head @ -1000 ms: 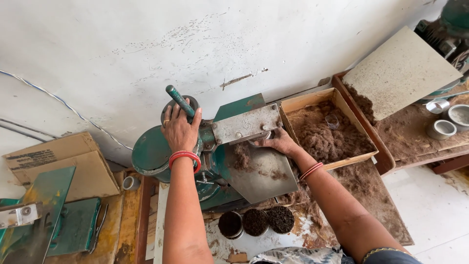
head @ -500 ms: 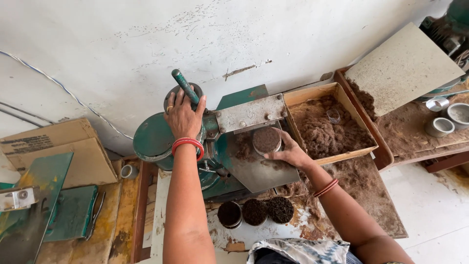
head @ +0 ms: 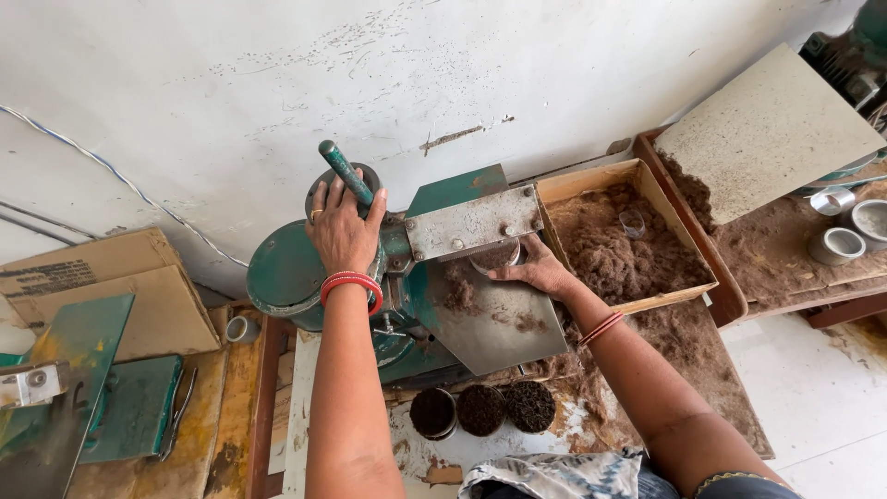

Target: Feeding fibrous material into a mold and operating a lever to compress it into pucks.

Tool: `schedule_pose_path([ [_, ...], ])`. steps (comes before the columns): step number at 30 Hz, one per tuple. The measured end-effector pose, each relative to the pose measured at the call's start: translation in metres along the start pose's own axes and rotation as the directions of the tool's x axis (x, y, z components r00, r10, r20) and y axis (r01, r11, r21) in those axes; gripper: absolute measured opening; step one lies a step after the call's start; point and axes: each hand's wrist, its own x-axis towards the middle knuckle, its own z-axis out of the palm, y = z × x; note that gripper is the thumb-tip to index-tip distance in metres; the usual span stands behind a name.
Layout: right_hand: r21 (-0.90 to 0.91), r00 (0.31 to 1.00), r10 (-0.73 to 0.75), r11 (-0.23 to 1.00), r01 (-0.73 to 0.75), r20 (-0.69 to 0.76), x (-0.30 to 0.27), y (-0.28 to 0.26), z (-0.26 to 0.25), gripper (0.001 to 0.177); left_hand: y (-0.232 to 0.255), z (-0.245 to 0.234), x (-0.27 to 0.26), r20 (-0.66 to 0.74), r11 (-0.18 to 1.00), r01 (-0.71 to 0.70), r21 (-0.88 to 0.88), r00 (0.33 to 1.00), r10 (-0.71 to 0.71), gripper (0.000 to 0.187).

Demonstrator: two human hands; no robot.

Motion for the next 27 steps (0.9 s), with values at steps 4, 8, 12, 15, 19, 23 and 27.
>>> schedule_pose_path([
  [4,0.126,0.999,0.053,0.991,-0.053,0.003,0.029,0.021,-0.008,0.105,0.0,0.001,0.0,0.0,1.0,0.005,0.011,1.0,-0.005,0.055],
  [8,0.133,0.999,-0.017,0.991,0.011,0.042,0.049,0.028,-0.012,0.096,-0.001,0.001,0.001,-0.005,1.0,-0.006,0.01,1.0,0.006,0.055],
  [12,0.091,0.998,-0.046,0.995,0.042,0.043,0.026,0.018,-0.006,0.1,-0.001,0.0,-0.001,-0.002,1.0,-0.013,0.014,1.0,0.013,0.056],
  [15,0.052,0.998,-0.049,0.998,0.048,0.024,-0.008,0.025,-0.004,0.114,0.001,-0.001,-0.002,-0.006,1.0,-0.021,0.011,1.0,0.021,0.056],
  [19,-0.159,0.994,-0.083,0.983,0.093,0.07,-0.052,0.013,-0.011,0.115,0.0,0.0,-0.003,-0.001,1.0,-0.012,0.006,1.0,0.012,0.057],
  [23,-0.137,0.984,-0.116,0.981,0.135,0.136,-0.075,-0.018,-0.003,0.116,-0.002,0.0,0.0,-0.01,1.0,0.01,0.003,1.0,-0.01,0.055],
  [27,-0.057,0.996,-0.07,0.996,0.074,0.057,-0.065,-0.01,0.014,0.119,-0.005,0.001,-0.001,-0.003,1.0,0.005,-0.005,1.0,-0.005,0.055],
])
